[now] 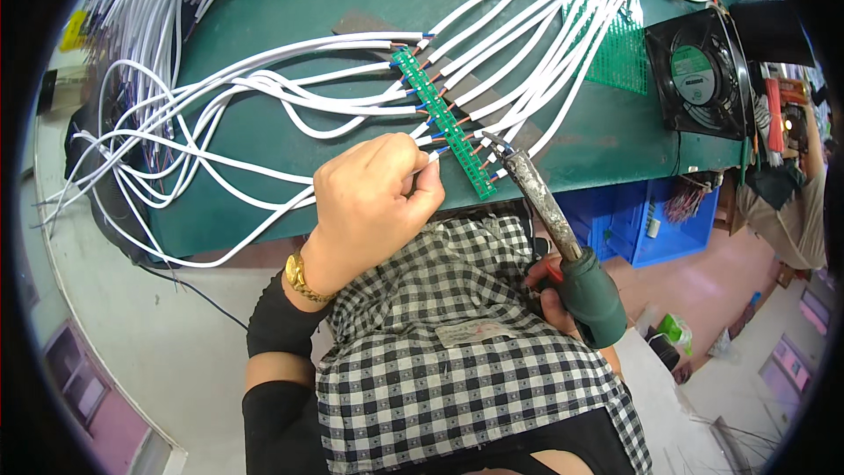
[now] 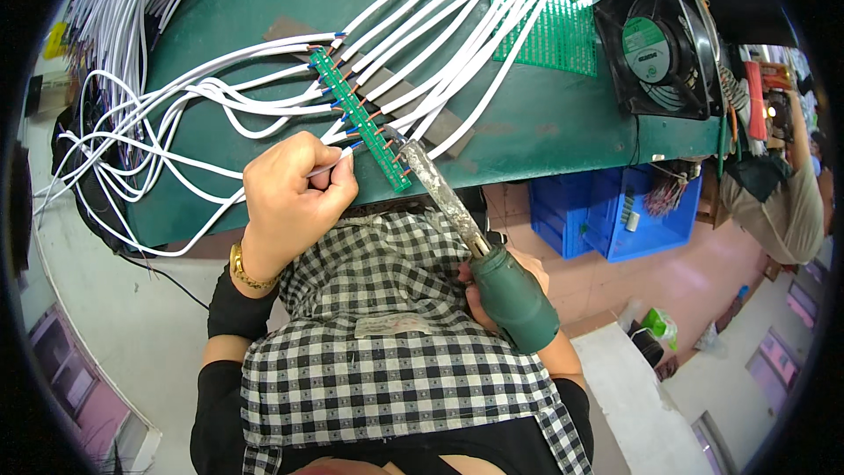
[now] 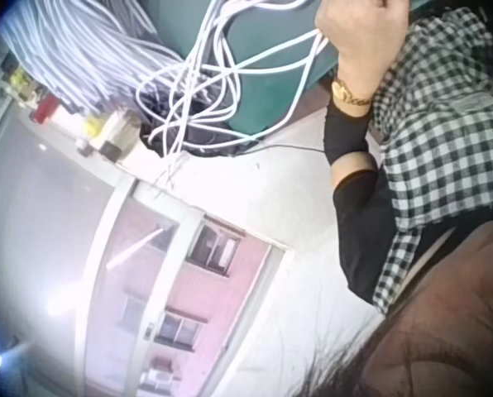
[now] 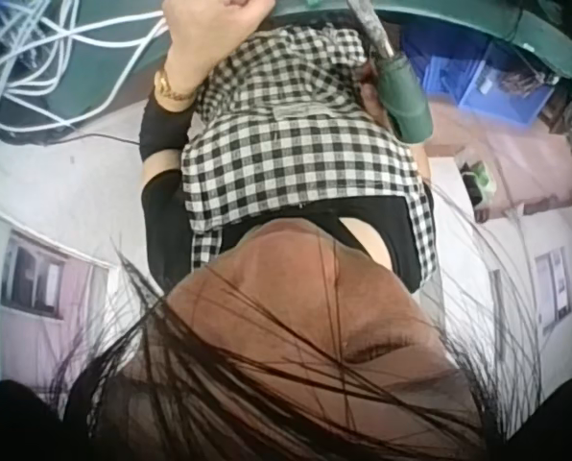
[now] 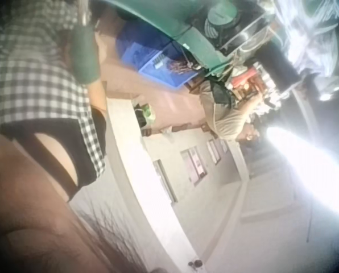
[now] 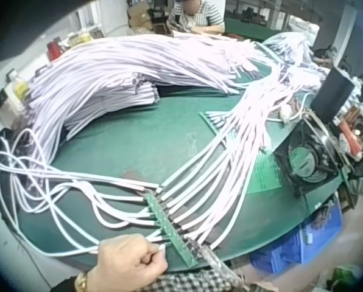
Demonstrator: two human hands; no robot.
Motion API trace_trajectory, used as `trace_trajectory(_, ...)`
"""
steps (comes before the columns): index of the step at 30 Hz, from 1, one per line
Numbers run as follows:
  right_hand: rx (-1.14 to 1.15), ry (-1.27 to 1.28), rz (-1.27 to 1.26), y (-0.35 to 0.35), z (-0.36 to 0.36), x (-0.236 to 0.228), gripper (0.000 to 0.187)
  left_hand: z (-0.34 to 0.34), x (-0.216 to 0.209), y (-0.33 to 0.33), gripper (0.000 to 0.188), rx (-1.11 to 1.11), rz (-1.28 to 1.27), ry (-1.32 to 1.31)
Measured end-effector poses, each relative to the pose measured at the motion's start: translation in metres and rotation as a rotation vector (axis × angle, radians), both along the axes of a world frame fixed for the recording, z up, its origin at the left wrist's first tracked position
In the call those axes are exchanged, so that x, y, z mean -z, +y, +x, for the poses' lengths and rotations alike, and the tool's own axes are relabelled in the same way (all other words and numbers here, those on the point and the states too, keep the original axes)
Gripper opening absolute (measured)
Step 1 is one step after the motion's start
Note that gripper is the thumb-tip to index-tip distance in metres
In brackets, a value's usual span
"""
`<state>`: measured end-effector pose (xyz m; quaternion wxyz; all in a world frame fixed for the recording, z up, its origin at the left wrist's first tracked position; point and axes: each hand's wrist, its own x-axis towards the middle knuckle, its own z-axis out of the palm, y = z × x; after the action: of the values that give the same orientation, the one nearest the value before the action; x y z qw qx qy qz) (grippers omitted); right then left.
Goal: The person assembles wiring harnesses by inserting individual wires into green PCB connectors, then soldering the connections with a soldering iron and solder wire.
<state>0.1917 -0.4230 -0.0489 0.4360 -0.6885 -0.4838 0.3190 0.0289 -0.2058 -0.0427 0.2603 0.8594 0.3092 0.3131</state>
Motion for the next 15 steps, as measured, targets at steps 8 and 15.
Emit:
trace_trajectory(8, -0.186, 0.092, -0.024, -0.016, 0.008, 0.001, 0.042, 0.002, 0.002, 0.003, 0.021, 0.033, 0.024, -0.023)
trace_trajectory(15, -0.261, 0.088, 0.022, -0.016, 0.011, 0.007, 0.044, 0.004, 0.002, 0.003, 0.018, 0.057, 0.030, -0.059)
